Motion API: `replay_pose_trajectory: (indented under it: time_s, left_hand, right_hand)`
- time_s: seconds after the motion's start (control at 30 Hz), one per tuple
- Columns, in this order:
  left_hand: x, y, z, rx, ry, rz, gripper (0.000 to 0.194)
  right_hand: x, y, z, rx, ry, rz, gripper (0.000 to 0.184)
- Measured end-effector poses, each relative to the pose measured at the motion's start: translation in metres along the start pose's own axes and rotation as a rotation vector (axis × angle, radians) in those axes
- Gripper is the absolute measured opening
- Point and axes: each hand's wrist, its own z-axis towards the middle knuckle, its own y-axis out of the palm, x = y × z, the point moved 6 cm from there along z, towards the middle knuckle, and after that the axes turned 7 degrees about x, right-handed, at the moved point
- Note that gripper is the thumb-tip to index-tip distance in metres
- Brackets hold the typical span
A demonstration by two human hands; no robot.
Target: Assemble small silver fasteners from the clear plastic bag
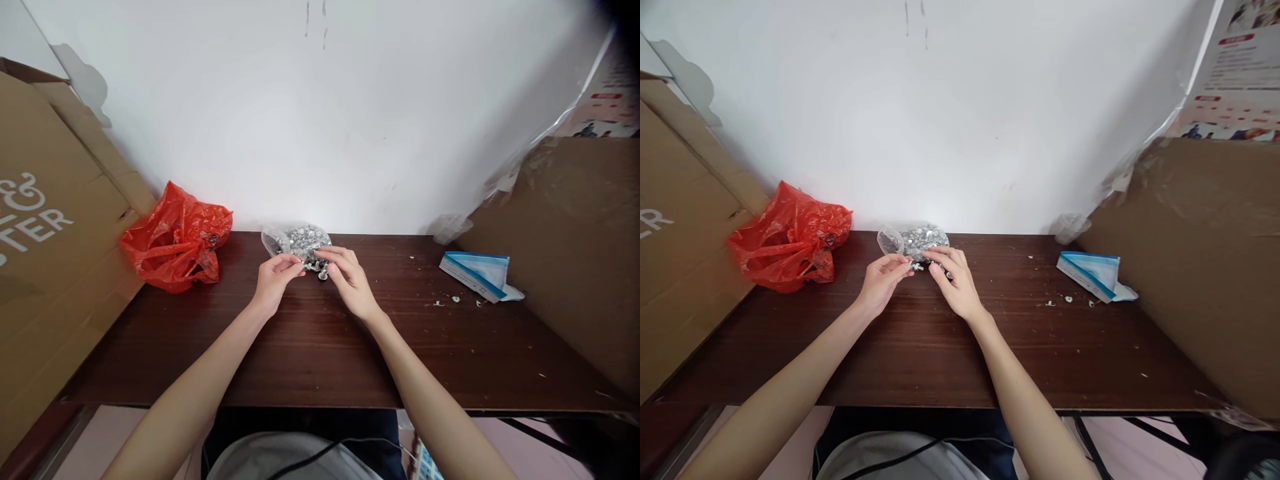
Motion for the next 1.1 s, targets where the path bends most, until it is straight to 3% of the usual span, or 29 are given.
replay_pose_trajectory:
  time_s: [0.1, 0.3, 0.4, 0.53, 0.63, 0.77, 0.83, 1.1]
  left_hand:
    - [-0.001, 0.000, 0.000, -0.017, 0.018, 0.001, 0.015]
    - [-0.001, 0.000, 0.001, -0.006, 0.020, -0.010, 0.016]
    - [0.000, -0.003, 0.002, 0.030, 0.010, -0.022, 0.019]
    - [0.001, -0.004, 0.002, 0.044, 0.019, -0.025, 0.020]
    - [0.002, -0.002, 0.000, 0.032, 0.028, -0.015, 0.019]
    - [0.002, -0.002, 0.000, 0.030, 0.028, -0.002, 0.018]
    - [0.001, -0.003, 0.001, 0.038, 0.028, -0.002, 0.019]
    - [-0.001, -0.002, 0.000, 0.020, 0.021, -0.010, 0.018]
  right_hand:
    - [-0.004, 0.007, -0.003, -0.074, -0.038, 0.002, 0.030]
    - [0.016, 0.007, -0.004, -0.027, 0.107, -0.109, 0.043]
    - [0.010, 0.005, -0.002, -0.004, 0.068, -0.051, 0.032]
    - [-0.001, 0.008, -0.003, -0.049, 0.015, 0.044, 0.037]
    - [0.002, 0.013, -0.006, -0.099, 0.009, -0.007, 0.032]
    - [0.015, 0.014, -0.007, -0.071, 0.074, -0.114, 0.037]
    - [0.015, 0.011, -0.006, -0.040, 0.077, -0.116, 0.029]
    - [-0.003, 0.016, -0.006, -0.092, -0.042, -0.012, 0.033]
